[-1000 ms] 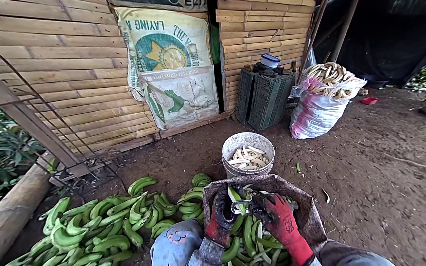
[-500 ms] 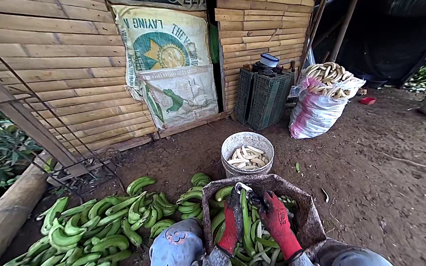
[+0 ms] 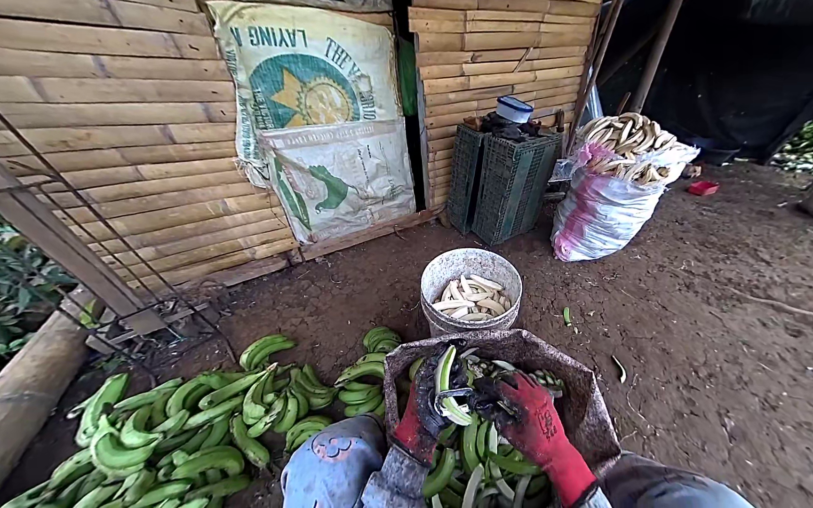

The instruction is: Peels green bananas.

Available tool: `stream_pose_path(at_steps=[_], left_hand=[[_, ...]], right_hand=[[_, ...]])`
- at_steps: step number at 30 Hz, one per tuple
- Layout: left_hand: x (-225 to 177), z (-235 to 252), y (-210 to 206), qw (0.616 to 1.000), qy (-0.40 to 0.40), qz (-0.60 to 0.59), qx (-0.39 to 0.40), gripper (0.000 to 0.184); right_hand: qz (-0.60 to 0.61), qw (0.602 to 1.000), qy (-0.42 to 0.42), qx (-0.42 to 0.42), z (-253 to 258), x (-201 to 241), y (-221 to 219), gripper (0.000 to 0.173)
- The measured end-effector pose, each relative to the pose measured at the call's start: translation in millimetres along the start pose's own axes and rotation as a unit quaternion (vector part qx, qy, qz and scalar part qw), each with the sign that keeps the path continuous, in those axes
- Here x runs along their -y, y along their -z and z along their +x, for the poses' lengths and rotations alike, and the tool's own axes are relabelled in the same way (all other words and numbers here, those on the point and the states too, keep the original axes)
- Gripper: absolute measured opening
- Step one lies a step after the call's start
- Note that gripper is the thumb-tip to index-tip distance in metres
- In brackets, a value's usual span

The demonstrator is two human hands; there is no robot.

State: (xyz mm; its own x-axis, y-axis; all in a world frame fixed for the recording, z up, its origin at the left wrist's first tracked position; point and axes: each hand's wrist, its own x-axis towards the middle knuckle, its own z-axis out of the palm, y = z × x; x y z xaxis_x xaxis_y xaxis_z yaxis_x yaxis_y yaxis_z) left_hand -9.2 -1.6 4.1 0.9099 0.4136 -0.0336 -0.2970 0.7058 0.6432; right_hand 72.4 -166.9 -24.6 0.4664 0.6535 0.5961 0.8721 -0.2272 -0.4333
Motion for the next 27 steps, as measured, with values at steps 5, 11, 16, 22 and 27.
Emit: stream_pose_path(at_steps=[5,11,16,22,27], left_hand=[[7.5,-18.1,-11.7,0.944,-0.052,0.304,-0.117,0.027],[-30.5,34.4,-56.5,0.868,-0.300,0.321,-0.231,0.030],[-52.5,127.7,-50.9,0.736,-0.292,0.597,-0.129,0.055],[17.4,78.7,1.2,0.481,0.131,0.867,0.025,0.052],[57.6,64.4,60.1,0.353,0.210,0.906,-0.105,0.044]], right_hand=[[-0.040,0.981,-0.182,-0.058,11.8,1.1,-1.8,0.037],[0.010,0.972,-0.166,-0.164,15.7,-8.3,17.1,0.039],[0.063,0.972,-0.175,-0.145,8.7,-7.1,13.5,0.038],[0.079,0.967,-0.172,-0.171,7.7,-9.4,23.3,0.038],[0.064,0.970,-0.170,-0.162,4.7,-9.0,23.8,0.038]])
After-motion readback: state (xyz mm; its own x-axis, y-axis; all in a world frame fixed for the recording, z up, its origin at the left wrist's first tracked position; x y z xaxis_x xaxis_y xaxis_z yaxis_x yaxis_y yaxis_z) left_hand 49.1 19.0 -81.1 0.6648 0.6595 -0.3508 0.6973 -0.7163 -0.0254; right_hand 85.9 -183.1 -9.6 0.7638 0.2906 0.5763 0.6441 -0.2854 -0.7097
